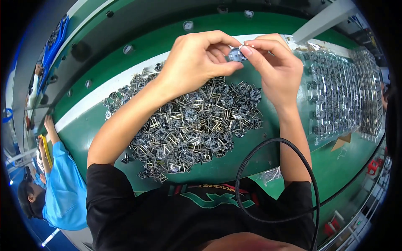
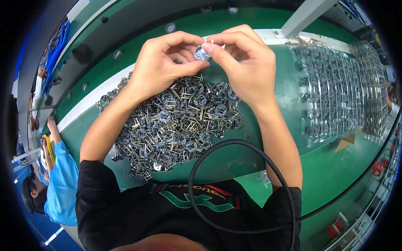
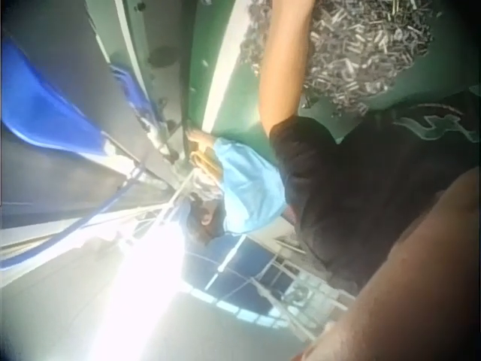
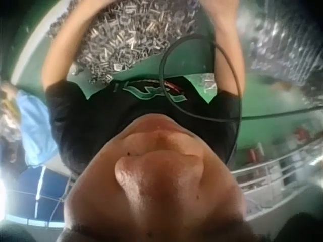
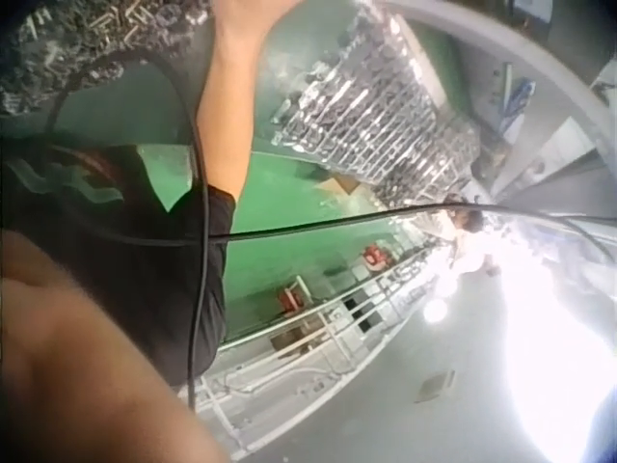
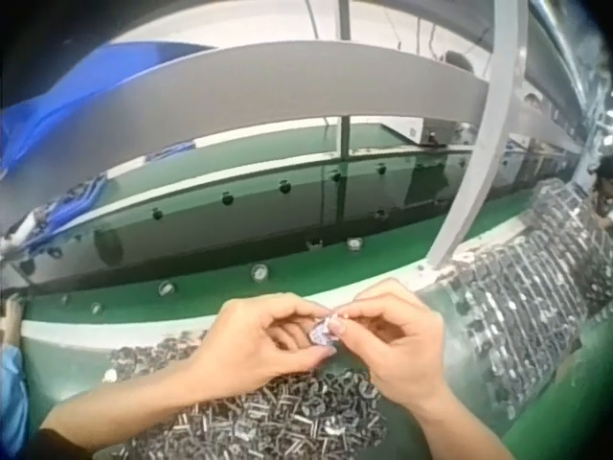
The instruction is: The person assembles metal terminals into a plastic housing by hand.
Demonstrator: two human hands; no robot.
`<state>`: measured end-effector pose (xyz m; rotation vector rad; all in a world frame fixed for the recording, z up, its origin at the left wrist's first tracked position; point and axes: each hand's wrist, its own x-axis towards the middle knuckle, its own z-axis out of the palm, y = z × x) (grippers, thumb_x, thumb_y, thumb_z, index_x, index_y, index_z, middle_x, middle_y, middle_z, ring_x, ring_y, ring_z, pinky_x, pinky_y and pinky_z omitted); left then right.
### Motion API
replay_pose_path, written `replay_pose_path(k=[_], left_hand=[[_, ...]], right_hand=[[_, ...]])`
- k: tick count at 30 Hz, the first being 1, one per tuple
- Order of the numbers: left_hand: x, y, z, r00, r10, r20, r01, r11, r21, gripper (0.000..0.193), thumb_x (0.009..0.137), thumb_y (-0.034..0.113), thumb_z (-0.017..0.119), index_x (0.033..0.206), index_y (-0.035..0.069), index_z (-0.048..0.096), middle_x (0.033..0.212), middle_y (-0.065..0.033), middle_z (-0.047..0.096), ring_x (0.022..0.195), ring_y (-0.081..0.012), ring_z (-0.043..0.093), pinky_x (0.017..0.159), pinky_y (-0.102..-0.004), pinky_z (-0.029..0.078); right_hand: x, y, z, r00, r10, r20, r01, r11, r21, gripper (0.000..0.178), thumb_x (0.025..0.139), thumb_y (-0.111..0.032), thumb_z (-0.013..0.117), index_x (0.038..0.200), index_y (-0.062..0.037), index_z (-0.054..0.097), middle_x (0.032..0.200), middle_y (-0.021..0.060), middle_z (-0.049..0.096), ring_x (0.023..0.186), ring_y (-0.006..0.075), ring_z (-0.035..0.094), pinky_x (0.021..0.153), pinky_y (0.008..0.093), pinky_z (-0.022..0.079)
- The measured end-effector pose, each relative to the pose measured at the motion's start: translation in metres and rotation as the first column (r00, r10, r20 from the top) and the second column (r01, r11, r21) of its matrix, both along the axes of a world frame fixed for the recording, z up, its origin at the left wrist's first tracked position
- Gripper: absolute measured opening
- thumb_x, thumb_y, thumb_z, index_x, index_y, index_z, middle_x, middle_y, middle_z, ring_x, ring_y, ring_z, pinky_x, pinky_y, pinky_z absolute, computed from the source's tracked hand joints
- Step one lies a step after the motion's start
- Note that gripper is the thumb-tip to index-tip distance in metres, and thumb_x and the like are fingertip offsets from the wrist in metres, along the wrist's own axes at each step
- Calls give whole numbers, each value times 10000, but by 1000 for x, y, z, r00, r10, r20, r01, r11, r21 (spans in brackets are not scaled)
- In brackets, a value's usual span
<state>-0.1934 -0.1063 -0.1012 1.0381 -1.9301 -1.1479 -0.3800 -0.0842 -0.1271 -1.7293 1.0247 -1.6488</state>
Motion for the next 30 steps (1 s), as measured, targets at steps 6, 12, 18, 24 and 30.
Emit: replay_pose_path(k=[6,12,18,24,30], left_hand=[[-2,3,-1,991,1,-132,14,994,111,333,805,2,759,1117,-48,654,853,-42,660,732,-65,646,677,-191,536],[2,0,-5,952,-28,-306,105,965,239,325,828,-46,718,1142,-74,638,909,-91,686,865,-139,703,760,-228,570],[5,-1,-4,954,-67,-292,149,952,267,337,820,-53,720,1148,-73,644,950,-122,702,869,-151,706,772,-233,569],[0,2,-8,947,1,-321,87,963,257,319,804,-1,756,1116,-26,695,824,-35,664,809,-94,685,696,-202,531],[-3,2,-15,937,60,-343,48,953,299,352,794,16,774,1129,-40,681,860,-62,693,816,-94,682,719,-201,541]], right_hand=[[5,5,-1,993,-60,-97,56,998,-40,131,795,-34,776,916,-22,726,857,30,637,653,51,557,518,188,413],[2,6,4,992,-28,-126,28,1000,-6,111,806,-28,757,916,-37,746,856,28,630,714,90,581,576,213,449],[-2,5,7,969,-17,-245,7,999,-42,141,797,-9,749,933,-47,752,862,26,612,733,118,583,610,235,463],[9,9,1,967,-109,-230,106,994,-27,139,800,-13,752,933,-54,741,846,20,593,665,82,552,542,219,428],[16,9,-5,992,-122,-42,125,989,74,112,805,-16,753,913,-40,733,854,20,614,610,67,538,512,209,416]])
